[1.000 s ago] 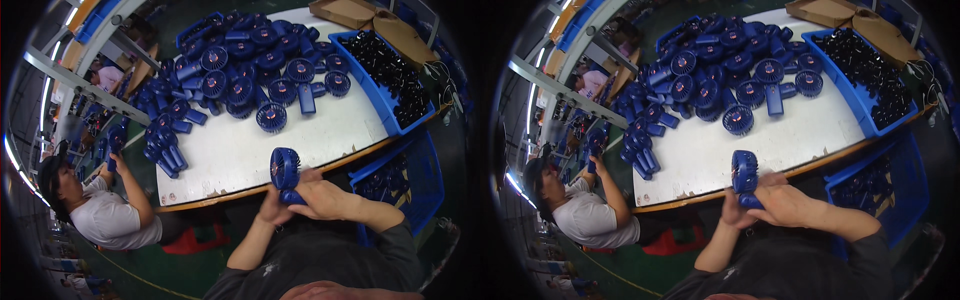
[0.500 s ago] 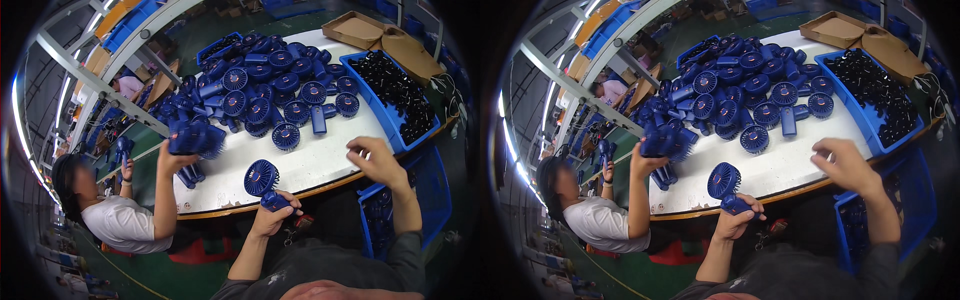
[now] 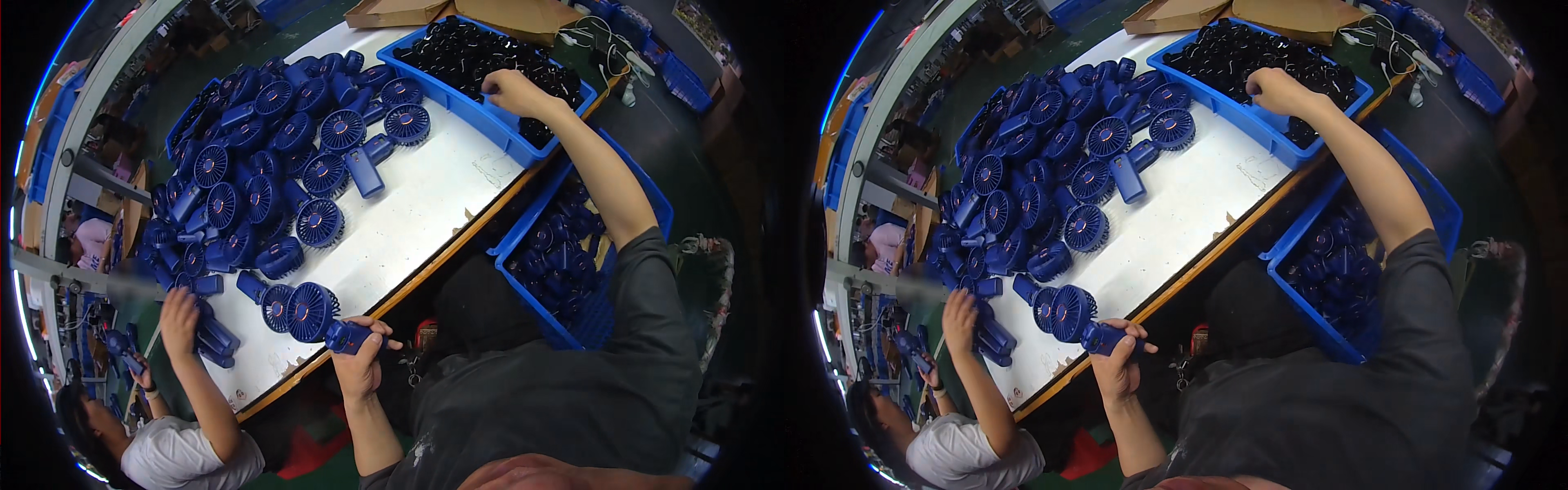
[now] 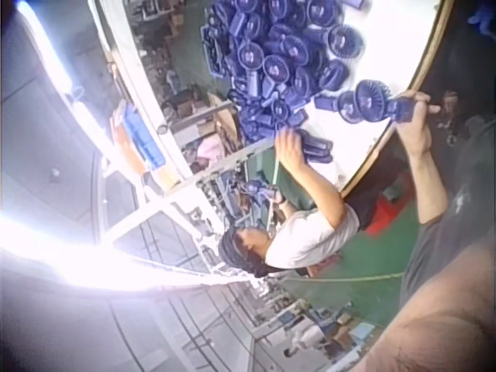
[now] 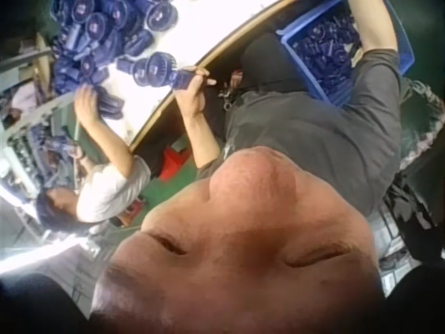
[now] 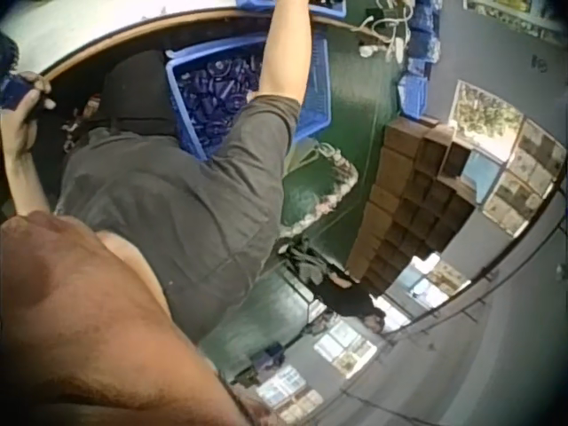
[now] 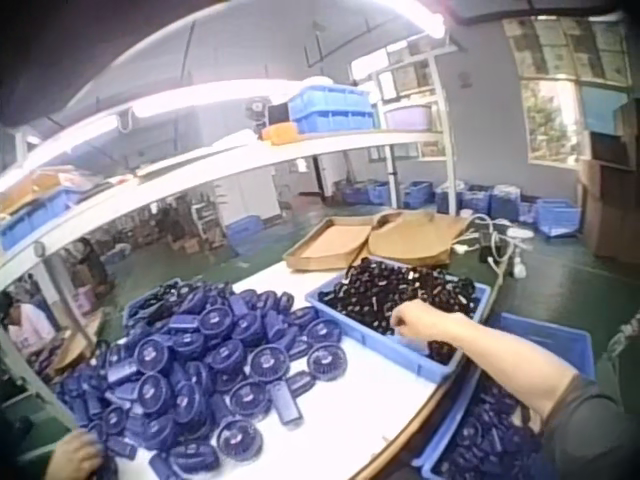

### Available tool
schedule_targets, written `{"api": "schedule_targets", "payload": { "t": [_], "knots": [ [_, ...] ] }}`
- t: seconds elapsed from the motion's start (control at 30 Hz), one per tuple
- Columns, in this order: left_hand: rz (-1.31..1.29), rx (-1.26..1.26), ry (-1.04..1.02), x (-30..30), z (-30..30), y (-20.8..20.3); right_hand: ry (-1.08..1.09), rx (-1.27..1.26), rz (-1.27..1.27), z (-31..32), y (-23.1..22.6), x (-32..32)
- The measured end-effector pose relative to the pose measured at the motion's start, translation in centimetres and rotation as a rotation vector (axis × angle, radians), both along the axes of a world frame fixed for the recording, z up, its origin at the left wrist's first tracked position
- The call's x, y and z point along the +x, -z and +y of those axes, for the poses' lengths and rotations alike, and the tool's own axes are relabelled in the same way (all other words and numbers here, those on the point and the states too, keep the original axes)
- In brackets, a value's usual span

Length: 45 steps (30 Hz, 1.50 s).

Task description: Assembling small blue handheld fans by attaching components on an electronics assembly line.

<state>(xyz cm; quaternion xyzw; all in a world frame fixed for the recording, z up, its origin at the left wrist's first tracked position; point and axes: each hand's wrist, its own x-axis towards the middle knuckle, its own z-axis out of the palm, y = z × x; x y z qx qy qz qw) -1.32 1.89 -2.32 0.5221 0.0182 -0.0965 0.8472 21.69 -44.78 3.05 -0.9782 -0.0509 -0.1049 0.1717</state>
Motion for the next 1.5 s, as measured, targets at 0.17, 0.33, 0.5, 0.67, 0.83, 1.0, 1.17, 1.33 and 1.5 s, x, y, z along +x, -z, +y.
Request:
{"api": "schedule_targets", "payload": {
  "t": [0.17, 0.33, 0.5, 0.67, 0.83, 1.0, 1.17, 1.33, 1.5],
  "knots": [
    [-0.018, 0.115, -0.051, 1.4, 1.5, 1.4, -0.099, -0.13, 0.142, 0.6, 3.8, 3.1],
    [0.045, 0.217, -0.084, 2.2, 3.9, 1.3, 0.068, -0.149, 0.126, 0.1, 2.8, 3.4],
    [0.019, 0.159, 0.004, 1.9, 2.9, 0.8, -0.071, 0.684, 0.073, 5.0, -2.0, -1.5],
    [-0.044, 0.012, 0.034, 2.7, -2.4, -1.2, -0.494, 1.153, 0.815, 20.7, -2.0, -13.4],
    [-0.051, 0.072, -0.122, 2.2, -2.4, -1.0, -0.327, 1.292, 0.494, 26.4, 1.8, -18.3],
    [0.036, 0.014, -0.083, 1.8, -2.3, -0.9, -0.594, 0.657, -0.084, 27.2, 2.2, -18.6],
    [0.132, -0.145, 0.237, 1.4, -1.4, -1.5, -0.811, 0.503, -0.248, 27.1, 0.0, -15.5],
    [-0.027, -0.306, 0.273, 1.2, -1.8, 0.0, -0.909, 0.402, -0.264, 28.1, -0.9, -14.7],
    [0.16, -0.354, -0.021, 1.6, -3.9, -1.9, -0.794, 0.277, -0.128, 28.4, -0.3, -16.9]
  ]
}}
